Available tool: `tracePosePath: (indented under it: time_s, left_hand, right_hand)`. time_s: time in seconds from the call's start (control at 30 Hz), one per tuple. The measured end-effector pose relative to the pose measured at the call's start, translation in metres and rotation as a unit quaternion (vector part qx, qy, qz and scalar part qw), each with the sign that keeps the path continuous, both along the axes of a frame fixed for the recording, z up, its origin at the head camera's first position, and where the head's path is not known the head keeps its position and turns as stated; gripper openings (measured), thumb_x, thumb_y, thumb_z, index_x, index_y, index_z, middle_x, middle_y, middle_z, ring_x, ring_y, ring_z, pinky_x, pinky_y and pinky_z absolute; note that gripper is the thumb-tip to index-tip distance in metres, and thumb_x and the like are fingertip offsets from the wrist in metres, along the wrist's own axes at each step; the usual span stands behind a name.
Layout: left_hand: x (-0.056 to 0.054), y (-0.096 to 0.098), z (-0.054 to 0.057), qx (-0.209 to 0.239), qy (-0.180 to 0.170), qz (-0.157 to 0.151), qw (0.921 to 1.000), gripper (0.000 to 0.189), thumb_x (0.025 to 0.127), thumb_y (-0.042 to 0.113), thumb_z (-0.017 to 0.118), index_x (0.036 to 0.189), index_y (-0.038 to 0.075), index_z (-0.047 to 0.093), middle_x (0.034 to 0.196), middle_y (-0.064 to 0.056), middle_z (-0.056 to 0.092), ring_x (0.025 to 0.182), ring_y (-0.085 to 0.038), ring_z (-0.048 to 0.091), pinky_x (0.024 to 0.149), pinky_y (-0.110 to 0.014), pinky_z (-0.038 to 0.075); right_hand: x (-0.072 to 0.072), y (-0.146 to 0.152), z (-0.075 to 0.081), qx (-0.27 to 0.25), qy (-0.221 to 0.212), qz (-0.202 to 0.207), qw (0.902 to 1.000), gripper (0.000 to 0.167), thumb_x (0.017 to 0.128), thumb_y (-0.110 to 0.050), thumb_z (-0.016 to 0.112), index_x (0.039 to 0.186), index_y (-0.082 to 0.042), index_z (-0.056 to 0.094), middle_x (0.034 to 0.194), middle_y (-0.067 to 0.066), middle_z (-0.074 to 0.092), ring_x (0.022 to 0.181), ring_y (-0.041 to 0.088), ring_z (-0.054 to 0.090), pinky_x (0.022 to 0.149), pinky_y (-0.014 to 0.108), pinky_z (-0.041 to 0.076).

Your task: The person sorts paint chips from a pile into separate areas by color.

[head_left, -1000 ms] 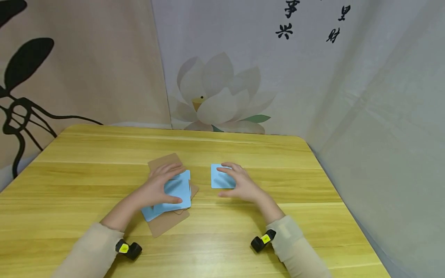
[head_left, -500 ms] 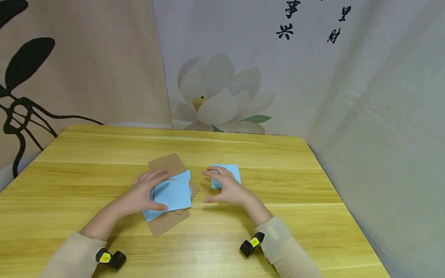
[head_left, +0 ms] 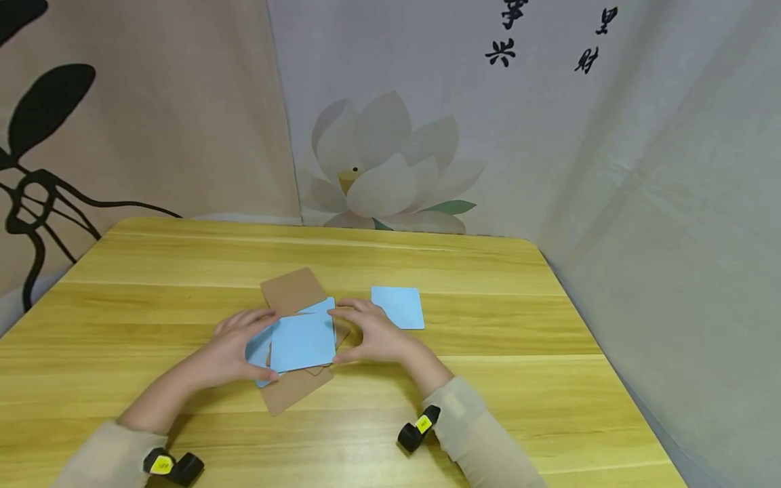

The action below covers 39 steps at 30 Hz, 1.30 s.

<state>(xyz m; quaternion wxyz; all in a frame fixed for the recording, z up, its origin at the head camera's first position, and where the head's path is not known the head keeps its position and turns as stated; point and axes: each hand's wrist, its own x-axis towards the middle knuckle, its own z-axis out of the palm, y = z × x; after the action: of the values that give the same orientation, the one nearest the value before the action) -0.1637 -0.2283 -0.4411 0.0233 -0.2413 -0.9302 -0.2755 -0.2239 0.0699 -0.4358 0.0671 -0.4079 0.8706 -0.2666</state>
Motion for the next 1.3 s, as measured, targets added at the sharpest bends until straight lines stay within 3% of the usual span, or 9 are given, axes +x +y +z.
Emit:
tracePosePath:
  time_s: [0.43, 0.7, 0.93, 1.3]
  left_hand:
    - [0.001, 0.005, -0.001, -0.003, -0.02, 0.004, 0.9998, 0.099, 0.067, 0.055, 0.081, 0.139, -0.004, 0.045, 0.143, -0.023, 0.038, 0.129, -0.049, 0.027, 0.095, -0.067, 0.015]
    - [0.002, 0.005, -0.002, -0.004, -0.01, 0.009, 0.9999, 0.094, 0.069, 0.052, 0.08, 0.137, -0.004, 0.048, 0.143, -0.025, 0.037, 0.127, -0.051, 0.028, 0.094, -0.067, 0.016]
    - [0.002, 0.006, -0.004, -0.001, -0.003, 0.02, 0.9998, 0.093, 0.068, 0.05, 0.082, 0.136, -0.004, 0.05, 0.142, -0.025, 0.037, 0.128, -0.05, 0.028, 0.095, -0.068, 0.015]
    - [0.002, 0.007, -0.004, -0.009, -0.002, 0.012, 0.9999, 0.088, 0.069, 0.048, 0.082, 0.134, -0.002, 0.052, 0.141, -0.022, 0.041, 0.126, -0.049, 0.031, 0.093, -0.068, 0.018]
  right_hand:
    - [-0.001, -0.015, -0.004, 0.025, 0.003, 0.008, 0.9997, 0.081, 0.076, -0.049, 0.077, 0.145, -0.021, 0.044, 0.151, 0.002, 0.034, 0.139, 0.023, 0.023, 0.11, 0.049, 0.017]
    - [0.0, -0.017, -0.006, 0.06, 0.017, 0.009, 0.998, 0.078, 0.077, -0.048, 0.076, 0.144, -0.022, 0.045, 0.148, -0.001, 0.038, 0.138, 0.02, 0.025, 0.11, 0.047, 0.018]
    - [0.0, -0.016, -0.006, 0.066, 0.014, 0.007, 0.9977, 0.079, 0.078, -0.048, 0.076, 0.145, -0.021, 0.045, 0.15, 0.003, 0.034, 0.139, 0.024, 0.024, 0.11, 0.048, 0.017]
    - [0.001, -0.016, -0.005, 0.065, 0.01, 0.008, 0.9978, 0.078, 0.077, -0.047, 0.077, 0.144, -0.02, 0.046, 0.15, 0.005, 0.034, 0.138, 0.025, 0.025, 0.11, 0.048, 0.018]
